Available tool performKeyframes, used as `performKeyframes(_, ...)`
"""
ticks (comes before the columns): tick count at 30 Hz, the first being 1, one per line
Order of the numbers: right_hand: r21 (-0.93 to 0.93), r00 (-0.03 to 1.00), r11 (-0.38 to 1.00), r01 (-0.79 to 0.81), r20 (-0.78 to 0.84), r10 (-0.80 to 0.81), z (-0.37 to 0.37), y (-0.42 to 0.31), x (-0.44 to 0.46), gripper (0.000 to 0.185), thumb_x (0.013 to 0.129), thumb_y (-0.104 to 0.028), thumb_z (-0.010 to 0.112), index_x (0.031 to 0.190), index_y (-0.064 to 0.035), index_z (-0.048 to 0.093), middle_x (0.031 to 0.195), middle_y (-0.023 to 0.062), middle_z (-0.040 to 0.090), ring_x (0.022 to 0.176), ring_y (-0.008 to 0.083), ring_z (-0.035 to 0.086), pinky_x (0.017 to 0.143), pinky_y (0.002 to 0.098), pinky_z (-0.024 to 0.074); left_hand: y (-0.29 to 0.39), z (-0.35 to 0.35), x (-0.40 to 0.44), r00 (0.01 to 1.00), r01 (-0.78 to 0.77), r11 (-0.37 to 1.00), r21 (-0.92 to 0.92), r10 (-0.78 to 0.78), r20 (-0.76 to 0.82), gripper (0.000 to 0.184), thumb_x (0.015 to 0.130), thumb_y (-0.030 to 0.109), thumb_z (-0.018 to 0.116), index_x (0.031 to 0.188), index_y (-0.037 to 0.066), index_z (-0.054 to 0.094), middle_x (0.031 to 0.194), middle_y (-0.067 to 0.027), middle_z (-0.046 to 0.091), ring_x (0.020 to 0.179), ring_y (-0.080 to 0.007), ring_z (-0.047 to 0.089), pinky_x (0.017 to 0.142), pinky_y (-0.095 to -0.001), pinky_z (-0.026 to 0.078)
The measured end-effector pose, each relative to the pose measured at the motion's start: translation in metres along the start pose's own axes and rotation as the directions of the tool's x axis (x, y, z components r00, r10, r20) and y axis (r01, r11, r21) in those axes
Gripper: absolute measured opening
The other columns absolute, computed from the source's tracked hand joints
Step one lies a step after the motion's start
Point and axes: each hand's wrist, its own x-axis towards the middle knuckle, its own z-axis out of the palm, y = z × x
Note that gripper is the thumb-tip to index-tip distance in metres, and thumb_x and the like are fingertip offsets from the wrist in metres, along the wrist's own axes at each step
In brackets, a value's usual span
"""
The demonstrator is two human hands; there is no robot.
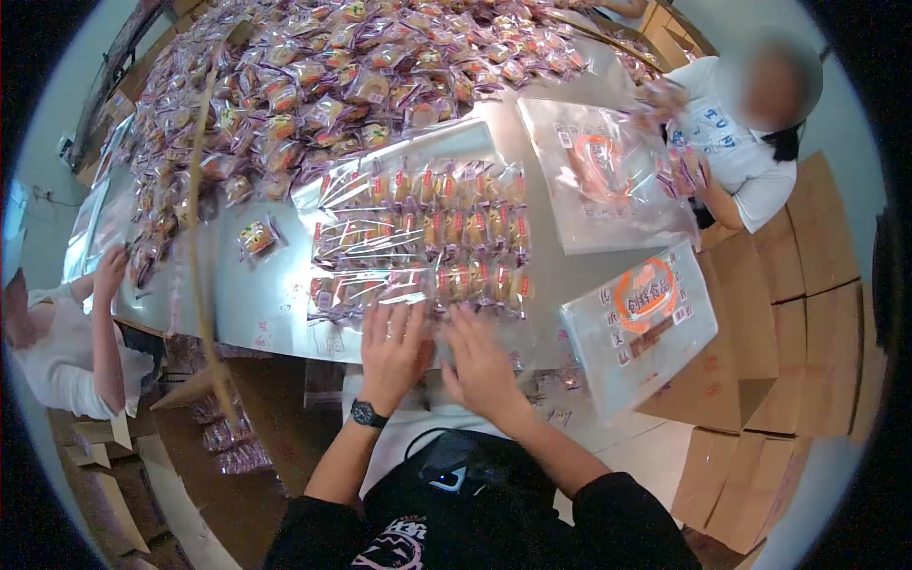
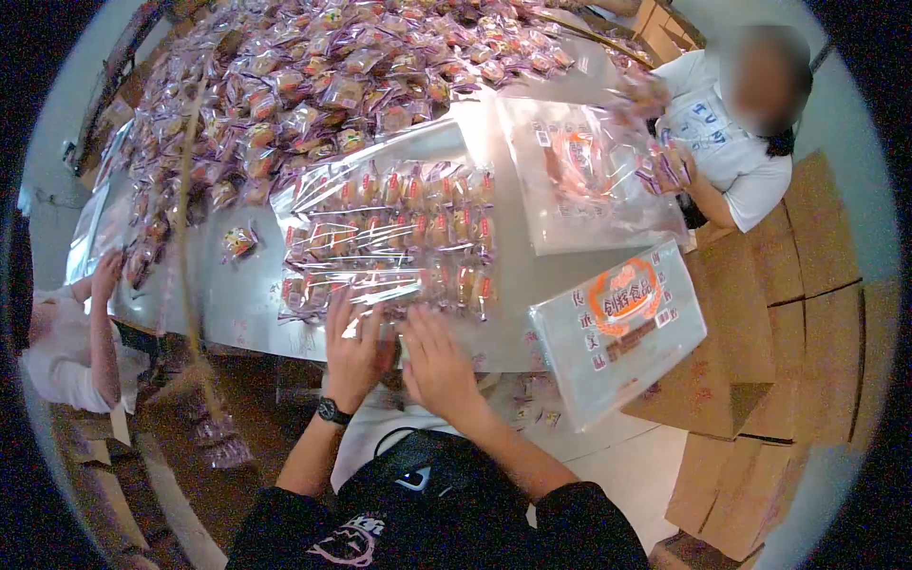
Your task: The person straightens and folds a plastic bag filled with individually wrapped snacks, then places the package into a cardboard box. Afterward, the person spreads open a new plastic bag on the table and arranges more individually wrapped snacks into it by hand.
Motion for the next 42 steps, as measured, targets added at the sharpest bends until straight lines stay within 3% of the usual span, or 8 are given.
performKeyframes(16, -0.348, 0.988, 0.931, -0.112, -0.139, 0.067, 0.028, 0.041, 0.049, 0.068, 0.088, -0.061, 0.070, 0.141, -0.0195, 0.065, 0.149, 0.0194, 0.057, 0.138, 0.0478, 0.050, 0.117, 0.0620, 0.0328, -0.028, 0.009, 0.024, 0.994, 0.052, 0.999, 0.013, -0.051, -0.094, 0.054, 0.079, 0.024, 0.082, 0.131, 0.014, 0.070, 0.130, -0.0082, 0.067, 0.137, -0.0344, 0.052, 0.122, -0.0691, 0.026)
performKeyframes(23, -0.340, 0.980, 0.925, -0.168, -0.157, 0.121, 0.041, 0.052, 0.044, 0.064, 0.081, -0.031, 0.075, 0.144, -0.0250, 0.065, 0.152, 0.0117, 0.058, 0.138, 0.0422, 0.053, 0.120, 0.0582, 0.0348, -0.041, 0.032, 0.020, 0.986, 0.015, 0.992, 0.122, 0.006, -0.167, 0.057, 0.084, 0.037, 0.080, 0.136, 0.015, 0.067, 0.128, -0.0085, 0.065, 0.122, -0.0353, 0.060, 0.117, -0.0691, 0.031)
performKeyframes(30, -0.292, 0.977, 0.935, -0.203, -0.128, 0.172, 0.024, 0.034, 0.052, 0.050, 0.084, -0.027, 0.075, 0.133, -0.0176, 0.070, 0.151, 0.0132, 0.056, 0.142, 0.0413, 0.047, 0.121, 0.0603, 0.0306, -0.022, -0.013, -0.008, 0.998, -0.012, 0.996, -0.089, 0.007, -0.057, 0.053, 0.083, 0.021, 0.079, 0.133, 0.008, 0.067, 0.135, -0.0145, 0.067, 0.115, -0.0361, 0.062, 0.117, -0.0553, 0.036)
performKeyframes(35, -0.164, 1.000, 0.986, -0.028, -0.012, 0.027, 0.029, 0.006, 0.052, 0.061, 0.087, -0.029, 0.073, 0.142, -0.0080, 0.062, 0.145, 0.0141, 0.059, 0.145, 0.0416, 0.043, 0.123, 0.0600, 0.0269, -0.042, -0.066, -0.035, 0.851, 0.378, 0.922, -0.086, -0.382, -0.360, 0.041, 0.084, 0.016, 0.081, 0.121, 0.001, 0.069, 0.114, -0.0155, 0.073, 0.110, -0.0362, 0.063, 0.100, -0.0522, 0.044)
performKeyframes(37, -0.130, 0.997, 0.989, 0.074, 0.046, -0.069, 0.045, -0.016, 0.061, 0.063, 0.087, -0.029, 0.072, 0.145, -0.0086, 0.060, 0.140, 0.0145, 0.062, 0.145, 0.0415, 0.043, 0.122, 0.0599, 0.0274, -0.063, -0.075, -0.025, 0.749, 0.610, 0.750, -0.258, -0.651, -0.121, 0.030, 0.095, 0.019, 0.073, 0.114, -0.003, 0.068, 0.093, -0.0167, 0.074, 0.089, -0.0343, 0.069, 0.083, -0.0460, 0.052)
performKeyframes(38, -0.095, 0.996, 0.992, 0.083, 0.026, -0.081, 0.054, -0.030, 0.070, 0.063, 0.088, -0.029, 0.072, 0.146, -0.0089, 0.059, 0.135, 0.0148, 0.064, 0.144, 0.0414, 0.044, 0.122, 0.0601, 0.0279, -0.072, -0.075, -0.030, 0.620, 0.768, 0.518, -0.377, -0.749, 0.233, 0.027, 0.100, 0.020, 0.068, 0.110, -0.005, 0.068, 0.082, -0.0177, 0.073, 0.077, -0.0338, 0.071, 0.074, -0.0430, 0.055)
performKeyframes(39, -0.062, 0.996, 0.994, 0.093, 0.006, -0.093, 0.062, -0.044, 0.079, 0.063, 0.088, -0.030, 0.071, 0.146, -0.0092, 0.059, 0.130, 0.0150, 0.066, 0.143, 0.0414, 0.045, 0.121, 0.0603, 0.0284, -0.083, -0.048, -0.048, 0.719, 0.640, 0.536, -0.550, -0.670, 0.183, 0.026, 0.106, 0.018, 0.058, 0.102, -0.006, 0.066, 0.070, -0.0219, 0.067, 0.060, -0.0346, 0.069, 0.057, -0.0404, 0.052)
performKeyframes(42, -0.032, 0.998, 0.998, 0.061, -0.018, -0.062, 0.071, -0.059, 0.097, 0.066, 0.088, -0.036, 0.073, 0.148, -0.0108, 0.057, 0.127, 0.0155, 0.068, 0.138, 0.0446, 0.048, 0.120, 0.0617, 0.0292, -0.060, -0.057, -0.055, 0.729, 0.658, 0.556, -0.508, -0.639, 0.245, 0.024, 0.106, 0.016, 0.057, 0.098, -0.003, 0.067, 0.073, -0.0211, 0.069, 0.065, -0.0359, 0.071, 0.059, -0.0402, 0.052)
